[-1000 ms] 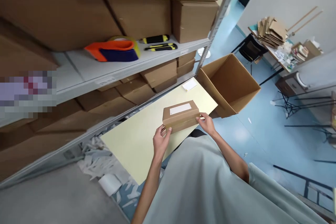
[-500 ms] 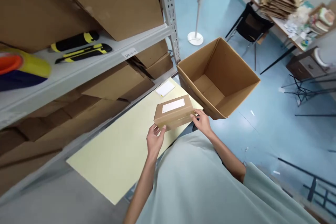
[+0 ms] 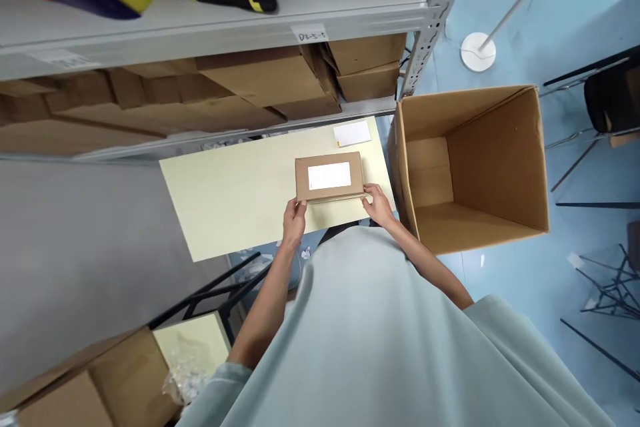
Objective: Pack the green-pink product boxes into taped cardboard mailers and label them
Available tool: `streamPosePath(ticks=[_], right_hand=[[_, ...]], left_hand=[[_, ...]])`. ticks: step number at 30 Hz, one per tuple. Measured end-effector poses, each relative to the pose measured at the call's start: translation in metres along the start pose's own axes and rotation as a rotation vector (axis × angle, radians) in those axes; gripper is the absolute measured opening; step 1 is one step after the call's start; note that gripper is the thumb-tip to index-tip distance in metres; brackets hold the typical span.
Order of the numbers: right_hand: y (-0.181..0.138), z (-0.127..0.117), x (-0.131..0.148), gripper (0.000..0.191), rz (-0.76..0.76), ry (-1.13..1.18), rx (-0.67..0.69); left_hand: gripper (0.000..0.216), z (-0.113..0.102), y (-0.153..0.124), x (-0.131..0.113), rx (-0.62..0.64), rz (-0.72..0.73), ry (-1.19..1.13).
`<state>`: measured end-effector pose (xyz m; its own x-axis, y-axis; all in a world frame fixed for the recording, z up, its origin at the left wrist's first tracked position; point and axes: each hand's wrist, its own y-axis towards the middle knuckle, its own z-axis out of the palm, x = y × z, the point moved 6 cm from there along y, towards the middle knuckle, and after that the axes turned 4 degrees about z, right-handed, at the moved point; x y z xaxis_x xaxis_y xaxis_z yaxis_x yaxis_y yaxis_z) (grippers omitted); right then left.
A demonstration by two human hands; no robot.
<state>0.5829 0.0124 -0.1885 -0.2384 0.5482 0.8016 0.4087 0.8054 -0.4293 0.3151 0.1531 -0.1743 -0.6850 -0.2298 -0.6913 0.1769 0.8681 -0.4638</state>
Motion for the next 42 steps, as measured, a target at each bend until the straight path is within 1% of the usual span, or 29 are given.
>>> streamPosePath(ticks=[2, 4, 6, 7, 8, 10, 11, 13, 15, 16, 17, 19, 21, 22, 24, 28, 32, 36, 37, 39, 42], right_hand=[[0.001, 0.002, -0.006, 0.025, 0.005, -0.033, 0.027], [0.0, 0.0, -0.009, 0.028, 0.005, -0.079, 0.086], [0.004, -0.012, -0.005, 0.032, -0.013, -0.154, 0.13], [0.009, -0.022, 0.0, 0.034, -0.032, -0.202, 0.123], [0.019, -0.033, 0.007, 0.035, -0.059, -0.254, 0.1], [0.048, -0.057, 0.029, 0.037, -0.129, -0.359, 0.033], [0.066, -0.066, 0.042, 0.037, -0.167, -0.404, 0.017], [0.108, -0.072, 0.068, 0.038, -0.231, -0.494, 0.036], [0.149, -0.062, 0.089, 0.036, -0.273, -0.581, 0.106], [0.167, -0.052, 0.098, 0.035, -0.29, -0.618, 0.153], [0.183, -0.04, 0.104, 0.033, -0.304, -0.652, 0.201], [0.206, -0.013, 0.111, 0.029, -0.329, -0.71, 0.281], [0.219, 0.011, 0.112, 0.025, -0.34, -0.745, 0.326], [0.223, 0.019, 0.112, 0.022, -0.34, -0.749, 0.336], [0.228, 0.029, 0.108, 0.017, -0.331, -0.741, 0.343], [0.231, 0.031, 0.101, 0.014, -0.324, -0.754, 0.364], [0.235, 0.031, 0.099, 0.018, -0.308, -0.784, 0.37], [0.236, 0.035, 0.098, 0.03, -0.284, -0.817, 0.375], [0.236, 0.034, 0.098, 0.032, -0.268, -0.805, 0.356], [0.236, 0.026, 0.1, 0.029, -0.214, -0.719, 0.268], [0.232, -0.005, 0.1, 0.019, -0.115, -0.481, 0.044]], left_hand=[[0.041, 0.006, -0.003, 0.011, 0.04, -0.085, -0.079], [0.043, 0.01, -0.008, 0.019, 0.076, -0.158, -0.115], [0.045, 0.008, -0.01, 0.02, 0.058, -0.177, -0.11], [0.048, 0.004, -0.008, 0.015, 0.015, -0.151, -0.094], [0.052, -0.002, -0.004, 0.006, -0.043, -0.091, -0.068], [0.063, -0.012, 0.011, -0.025, -0.15, 0.105, -0.005], [0.066, -0.014, 0.023, -0.045, -0.17, 0.219, 0.026], [0.059, -0.005, 0.056, -0.086, -0.111, 0.392, 0.056], [0.053, 0.014, 0.096, -0.119, -0.007, 0.463, 0.066], [0.054, 0.027, 0.116, -0.131, 0.043, 0.447, 0.068], [0.055, 0.04, 0.136, -0.137, 0.085, 0.391, 0.076], [0.053, 0.064, 0.165, -0.139, 0.15, 0.252, 0.099], [0.051, 0.078, 0.177, -0.135, 0.171, 0.205, 0.095], [0.051, 0.081, 0.178, -0.131, 0.167, 0.208, 0.085], [0.052, 0.078, 0.172, -0.123, 0.154, 0.221, 0.066], [0.056, 0.061, 0.159, -0.11, 0.161, 0.209, 0.055], [0.057, 0.049, 0.157, -0.114, 0.161, 0.234, 0.04], [0.056, 0.046, 0.157, -0.124, 0.157, 0.271, 0.076], [0.056, 0.046, 0.157, -0.126, 0.16, 0.284, 0.08], [0.055, 0.048, 0.156, -0.13, 0.17, 0.307, 0.067], [0.054, 0.055, 0.158, -0.139, 0.194, 0.334, 0.037]])
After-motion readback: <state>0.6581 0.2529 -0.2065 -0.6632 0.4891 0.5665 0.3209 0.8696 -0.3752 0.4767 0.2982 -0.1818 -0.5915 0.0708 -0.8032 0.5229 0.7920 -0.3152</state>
